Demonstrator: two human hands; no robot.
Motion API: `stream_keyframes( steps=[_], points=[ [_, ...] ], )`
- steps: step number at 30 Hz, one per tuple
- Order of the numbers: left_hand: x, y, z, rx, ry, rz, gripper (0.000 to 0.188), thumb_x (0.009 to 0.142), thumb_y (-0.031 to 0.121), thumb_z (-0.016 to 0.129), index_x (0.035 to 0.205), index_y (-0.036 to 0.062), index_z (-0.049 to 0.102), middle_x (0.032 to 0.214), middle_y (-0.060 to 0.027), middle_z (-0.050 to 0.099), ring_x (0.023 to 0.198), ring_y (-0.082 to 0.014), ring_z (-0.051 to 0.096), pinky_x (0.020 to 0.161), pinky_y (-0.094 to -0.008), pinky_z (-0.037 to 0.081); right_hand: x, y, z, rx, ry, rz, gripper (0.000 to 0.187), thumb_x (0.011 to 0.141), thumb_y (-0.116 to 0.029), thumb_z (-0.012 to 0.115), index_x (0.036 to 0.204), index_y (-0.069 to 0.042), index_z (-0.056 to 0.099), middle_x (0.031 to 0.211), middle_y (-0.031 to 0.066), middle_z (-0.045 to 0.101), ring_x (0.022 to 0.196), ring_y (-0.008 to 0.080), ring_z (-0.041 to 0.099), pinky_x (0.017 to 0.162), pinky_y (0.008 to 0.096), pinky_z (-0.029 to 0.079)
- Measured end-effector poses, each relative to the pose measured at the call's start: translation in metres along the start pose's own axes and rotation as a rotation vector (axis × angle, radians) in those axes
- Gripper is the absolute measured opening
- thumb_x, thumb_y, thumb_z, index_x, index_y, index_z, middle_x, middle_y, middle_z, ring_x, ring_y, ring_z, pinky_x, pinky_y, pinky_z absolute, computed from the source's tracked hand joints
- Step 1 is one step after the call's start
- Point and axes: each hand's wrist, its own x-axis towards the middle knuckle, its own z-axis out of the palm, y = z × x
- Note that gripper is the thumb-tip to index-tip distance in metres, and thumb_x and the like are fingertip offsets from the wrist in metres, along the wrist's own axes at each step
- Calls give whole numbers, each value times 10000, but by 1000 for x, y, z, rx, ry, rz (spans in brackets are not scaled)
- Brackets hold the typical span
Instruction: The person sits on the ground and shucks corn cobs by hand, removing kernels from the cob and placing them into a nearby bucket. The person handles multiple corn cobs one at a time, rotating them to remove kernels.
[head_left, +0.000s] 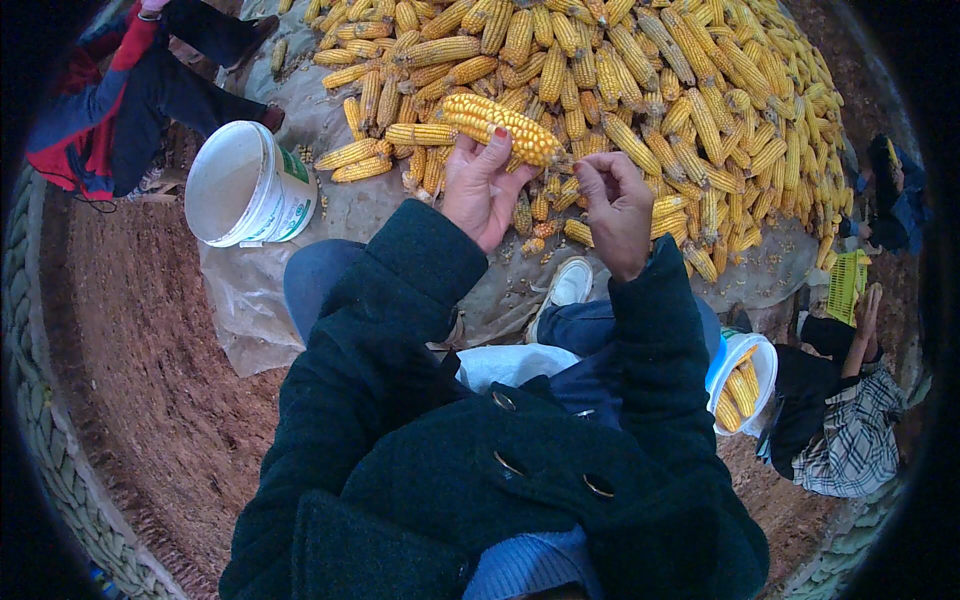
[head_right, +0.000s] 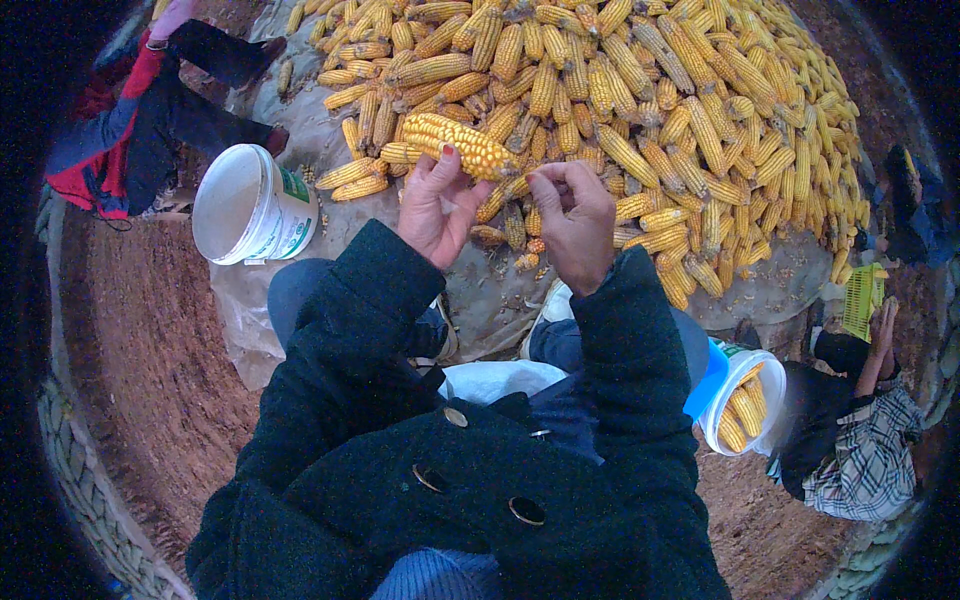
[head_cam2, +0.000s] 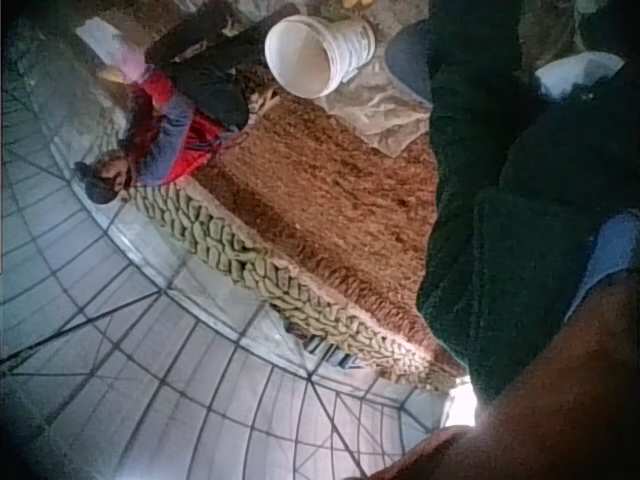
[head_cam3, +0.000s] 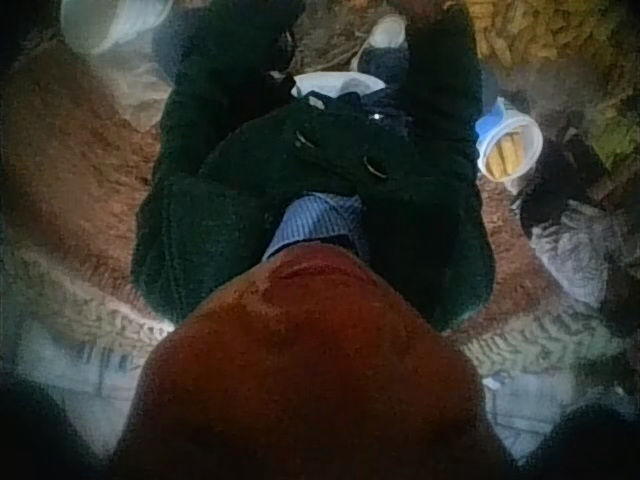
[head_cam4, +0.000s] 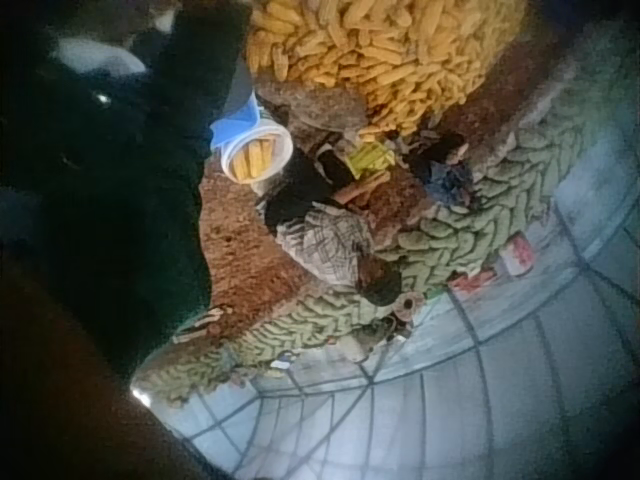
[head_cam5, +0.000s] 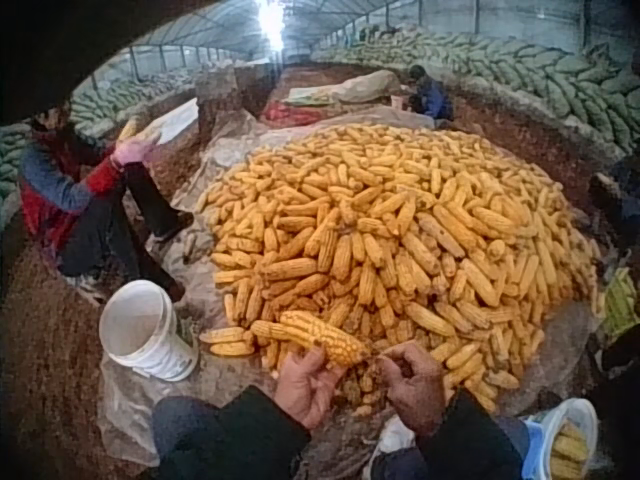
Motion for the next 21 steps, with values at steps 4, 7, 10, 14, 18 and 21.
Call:
stream_keyframes(
  steps=[4,7,10,14,18,21],
  points=[
    [0,0,-1,-13,-20,0,251,898,156,624,1118,101,516,1079,-33,591,1047,-189,572,940,-413,472,-1,4,4,14,-88,-37,232,807,-90,709,991,20,620,843,73,570,685,125,583,586,246,460],
    [0,-1,0,-26,-26,-6,256,896,153,626,1123,99,518,1090,-36,590,1052,-192,571,947,-419,468,-3,3,6,-13,-149,-29,289,772,-106,742,1004,16,620,865,70,570,687,131,584,575,246,462],
    [-1,-3,0,-39,-35,-24,276,896,148,623,1142,88,515,1107,-47,586,1070,-201,562,958,-422,460,-5,2,8,-75,-180,-31,274,796,-81,724,1020,19,603,846,33,537,719,94,547,597,228,437],
    [-1,-5,0,-28,-100,-83,295,903,161,610,1163,67,507,1139,-71,577,1101,-221,546,987,-437,436,-6,5,10,-120,-189,1,210,839,-79,686,1000,23,598,781,9,523,676,74,495,595,218,408],
    [-1,-6,-1,-61,-72,-93,304,912,182,597,1173,61,497,1160,-90,570,1118,-241,539,1019,-457,408,-5,7,8,-105,-143,-35,137,876,-96,637,942,21,608,736,34,546,637,100,494,582,246,415],
    [1,-3,-3,-112,-15,-99,309,913,183,594,1173,48,495,1174,-98,567,1146,-253,522,1040,-468,387,-4,3,5,-29,-109,55,130,887,-103,610,932,19,619,707,61,543,633,155,521,581,290,429]
  ],
)
